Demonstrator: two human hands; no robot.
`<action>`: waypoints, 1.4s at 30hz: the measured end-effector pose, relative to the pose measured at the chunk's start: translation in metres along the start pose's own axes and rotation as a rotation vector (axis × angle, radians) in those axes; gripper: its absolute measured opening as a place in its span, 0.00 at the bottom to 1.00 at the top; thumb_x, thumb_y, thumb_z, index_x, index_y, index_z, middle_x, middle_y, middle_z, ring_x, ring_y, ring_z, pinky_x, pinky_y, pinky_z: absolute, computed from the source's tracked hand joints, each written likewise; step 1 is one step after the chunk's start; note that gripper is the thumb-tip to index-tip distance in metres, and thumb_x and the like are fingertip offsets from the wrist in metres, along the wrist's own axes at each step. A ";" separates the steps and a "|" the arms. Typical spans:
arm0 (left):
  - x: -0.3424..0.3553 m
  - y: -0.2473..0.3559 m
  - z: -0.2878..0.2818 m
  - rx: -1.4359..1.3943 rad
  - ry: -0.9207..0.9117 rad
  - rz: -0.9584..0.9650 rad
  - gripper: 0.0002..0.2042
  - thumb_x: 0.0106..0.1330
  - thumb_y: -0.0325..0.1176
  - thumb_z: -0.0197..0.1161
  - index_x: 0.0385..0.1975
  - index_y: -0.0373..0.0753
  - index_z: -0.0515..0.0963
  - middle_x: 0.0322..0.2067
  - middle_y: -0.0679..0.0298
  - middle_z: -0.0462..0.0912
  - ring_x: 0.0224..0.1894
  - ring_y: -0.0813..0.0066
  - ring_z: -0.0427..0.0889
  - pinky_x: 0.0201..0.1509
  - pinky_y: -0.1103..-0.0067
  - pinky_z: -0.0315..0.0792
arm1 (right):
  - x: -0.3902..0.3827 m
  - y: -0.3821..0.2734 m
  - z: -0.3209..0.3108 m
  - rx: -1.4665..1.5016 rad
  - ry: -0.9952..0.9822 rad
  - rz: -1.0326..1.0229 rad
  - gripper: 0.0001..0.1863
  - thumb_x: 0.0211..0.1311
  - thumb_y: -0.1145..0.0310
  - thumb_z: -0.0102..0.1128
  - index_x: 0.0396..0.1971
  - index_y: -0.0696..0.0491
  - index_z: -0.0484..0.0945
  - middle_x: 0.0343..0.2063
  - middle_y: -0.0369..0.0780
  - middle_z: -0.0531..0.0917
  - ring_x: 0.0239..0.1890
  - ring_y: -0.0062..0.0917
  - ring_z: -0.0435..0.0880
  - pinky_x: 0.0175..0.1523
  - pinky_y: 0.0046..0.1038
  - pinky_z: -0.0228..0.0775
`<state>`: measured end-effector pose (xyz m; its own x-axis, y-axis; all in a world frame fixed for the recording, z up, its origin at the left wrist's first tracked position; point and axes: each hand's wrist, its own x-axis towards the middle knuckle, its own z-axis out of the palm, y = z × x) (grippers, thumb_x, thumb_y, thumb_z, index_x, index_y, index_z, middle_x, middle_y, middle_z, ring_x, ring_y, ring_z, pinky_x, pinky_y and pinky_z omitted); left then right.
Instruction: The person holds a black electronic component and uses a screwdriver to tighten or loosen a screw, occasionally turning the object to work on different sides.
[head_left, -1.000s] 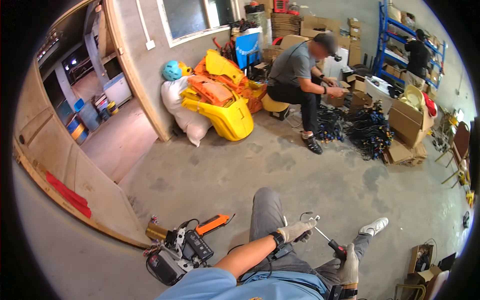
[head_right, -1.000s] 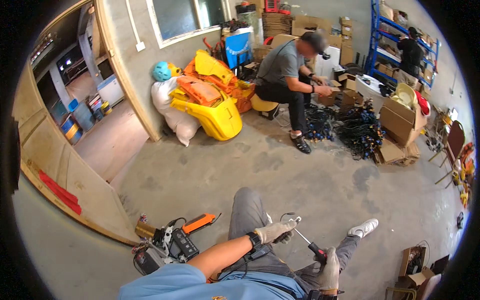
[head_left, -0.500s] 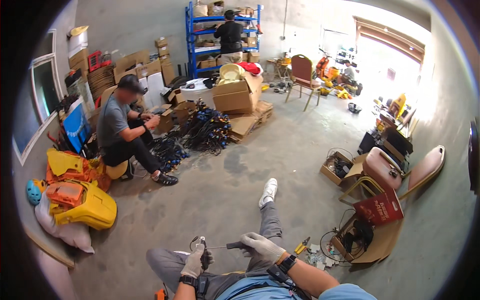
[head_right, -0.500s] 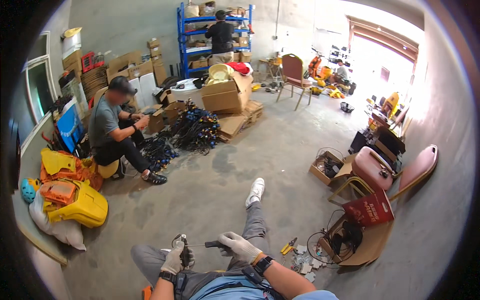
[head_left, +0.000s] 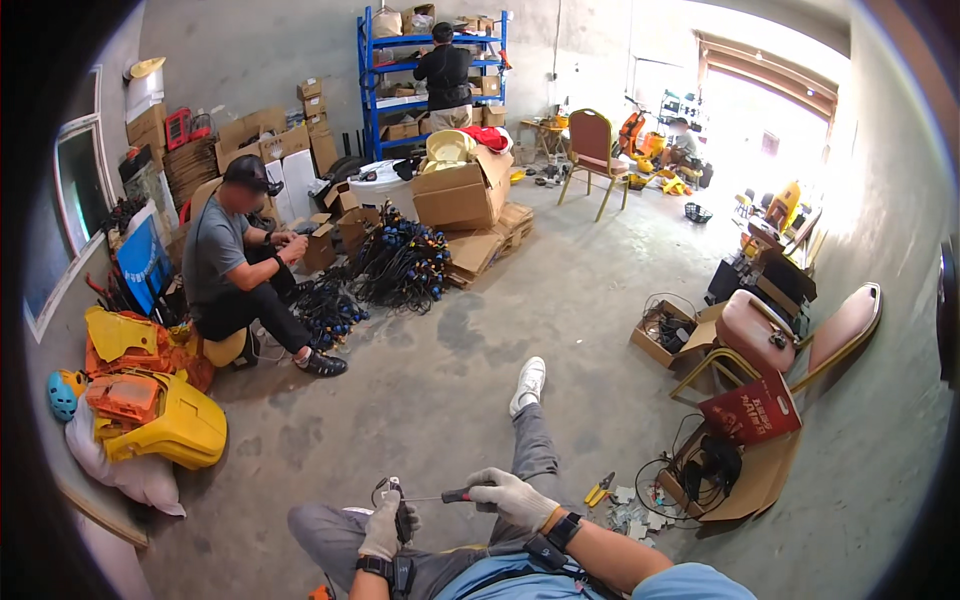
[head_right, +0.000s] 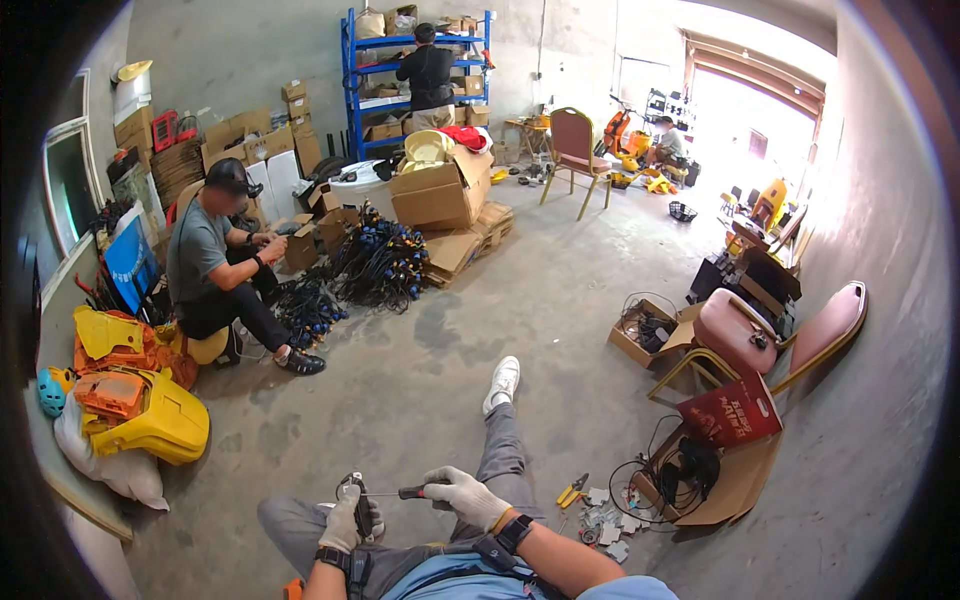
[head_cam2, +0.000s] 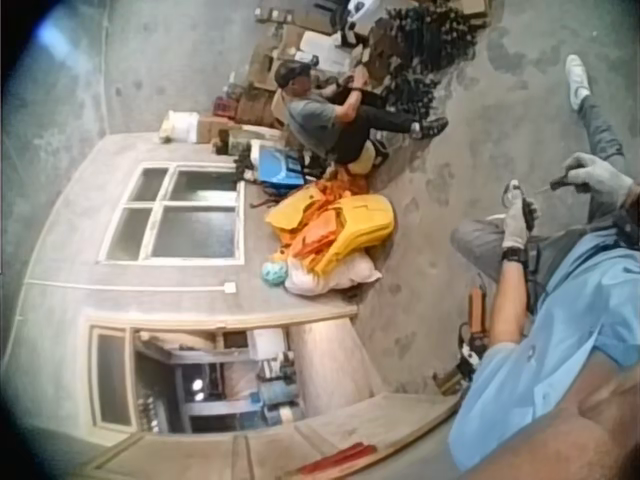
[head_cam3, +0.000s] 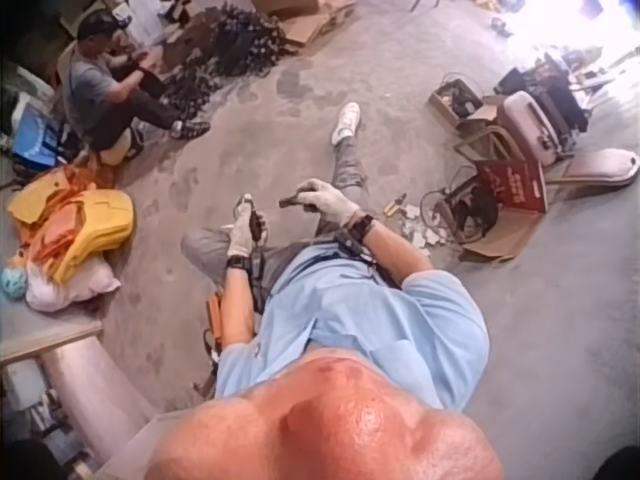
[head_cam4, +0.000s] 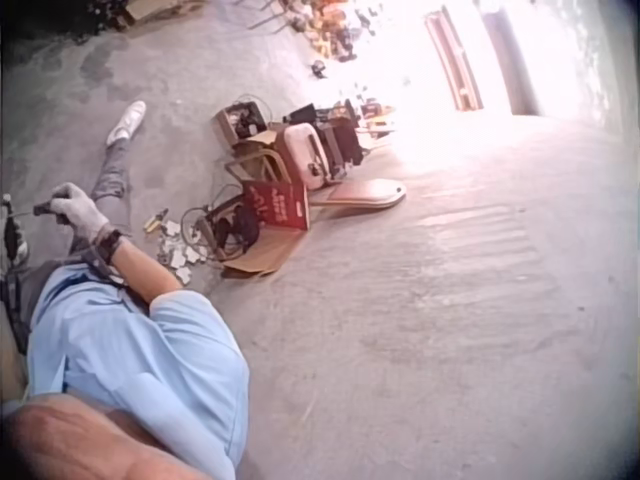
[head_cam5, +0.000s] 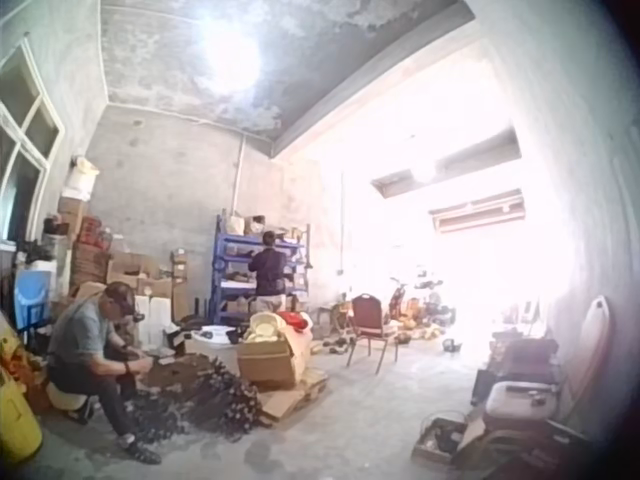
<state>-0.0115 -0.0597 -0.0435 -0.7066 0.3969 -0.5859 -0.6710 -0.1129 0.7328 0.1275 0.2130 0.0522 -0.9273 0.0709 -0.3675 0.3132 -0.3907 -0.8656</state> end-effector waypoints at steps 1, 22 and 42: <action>0.001 -0.001 -0.001 -0.002 0.002 -0.001 0.24 0.75 0.59 0.61 0.40 0.39 0.78 0.28 0.58 0.82 0.28 0.63 0.84 0.28 0.64 0.82 | 0.001 0.001 -0.002 -0.001 -0.001 0.003 0.27 0.71 0.62 0.67 0.62 0.64 0.74 0.40 0.37 0.81 0.34 0.18 0.80 0.40 0.23 0.76; -0.006 0.001 -0.003 0.103 0.004 -0.046 0.24 0.75 0.58 0.62 0.36 0.38 0.83 0.28 0.60 0.86 0.26 0.65 0.85 0.29 0.67 0.82 | -0.009 -0.019 0.004 -0.130 0.035 0.078 0.21 0.74 0.62 0.60 0.60 0.58 0.77 0.39 0.36 0.83 0.32 0.18 0.81 0.41 0.25 0.79; -0.022 0.015 0.014 0.078 0.000 -0.045 0.21 0.76 0.54 0.63 0.38 0.38 0.80 0.30 0.60 0.85 0.28 0.67 0.86 0.33 0.71 0.85 | -0.014 -0.041 0.011 -0.393 0.023 0.166 0.27 0.77 0.53 0.57 0.59 0.63 0.77 0.40 0.40 0.83 0.33 0.18 0.81 0.44 0.22 0.77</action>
<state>-0.0028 -0.0578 -0.0145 -0.6757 0.4000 -0.6192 -0.6829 -0.0235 0.7301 0.1257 0.2177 0.0967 -0.8545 0.0584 -0.5162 0.5160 -0.0190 -0.8564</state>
